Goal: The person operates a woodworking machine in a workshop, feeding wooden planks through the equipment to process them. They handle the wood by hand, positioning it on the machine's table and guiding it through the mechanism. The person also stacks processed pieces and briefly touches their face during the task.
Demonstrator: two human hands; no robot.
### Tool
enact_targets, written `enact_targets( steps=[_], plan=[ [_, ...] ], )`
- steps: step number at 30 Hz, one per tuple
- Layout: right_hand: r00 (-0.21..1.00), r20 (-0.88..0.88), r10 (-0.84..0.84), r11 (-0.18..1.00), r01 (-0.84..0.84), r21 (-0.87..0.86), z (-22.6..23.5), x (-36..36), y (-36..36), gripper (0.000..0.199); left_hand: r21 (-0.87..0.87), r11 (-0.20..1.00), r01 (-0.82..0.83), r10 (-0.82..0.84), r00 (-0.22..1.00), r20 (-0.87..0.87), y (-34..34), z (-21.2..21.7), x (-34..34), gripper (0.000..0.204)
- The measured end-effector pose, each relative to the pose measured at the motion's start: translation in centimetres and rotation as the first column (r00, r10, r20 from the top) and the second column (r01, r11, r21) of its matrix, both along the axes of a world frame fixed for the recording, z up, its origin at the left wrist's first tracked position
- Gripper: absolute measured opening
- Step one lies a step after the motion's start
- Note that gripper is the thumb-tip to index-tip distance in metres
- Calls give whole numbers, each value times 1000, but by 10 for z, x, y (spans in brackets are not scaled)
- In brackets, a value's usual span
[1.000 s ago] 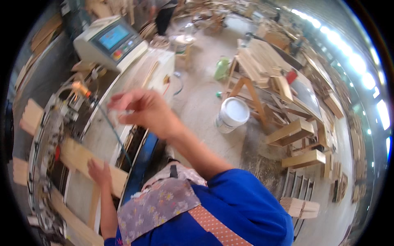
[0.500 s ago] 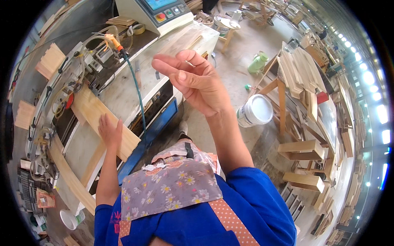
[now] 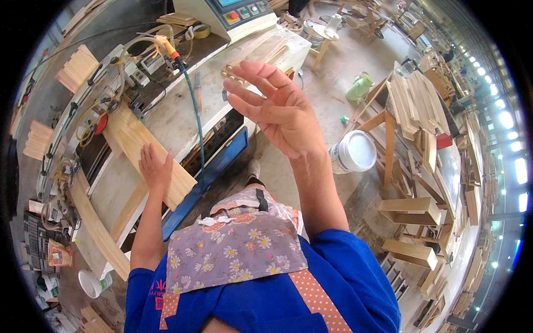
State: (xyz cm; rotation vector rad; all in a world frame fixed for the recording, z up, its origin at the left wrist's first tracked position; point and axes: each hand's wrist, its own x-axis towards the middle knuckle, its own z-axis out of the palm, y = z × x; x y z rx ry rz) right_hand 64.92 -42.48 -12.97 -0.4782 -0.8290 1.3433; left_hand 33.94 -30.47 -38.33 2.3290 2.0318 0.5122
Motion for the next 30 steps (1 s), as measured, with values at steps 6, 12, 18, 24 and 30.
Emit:
enact_targets(
  steps=[6,12,18,24,30],
  plan=[
    [978,181,-100,995,100,7,-4,-14,3,62,-13,1000,20,-19,999,50,1,-8,-9,77],
    [941,321,-104,990,66,127,-8,-8,-9,59,69,997,17,-21,999,50,1,-1,-4,78],
    [928,371,-26,960,-80,267,-25,10,4,32,57,998,-16,13,999,48,-6,-2,-12,79],
    [952,307,-24,971,-51,233,-12,-3,1,19,36,999,-16,14,999,45,-5,1,-5,79],
    [764,526,-374,918,225,326,31,-4,-19,23,64,998,0,-4,998,62,-2,13,2,80]
  ],
)
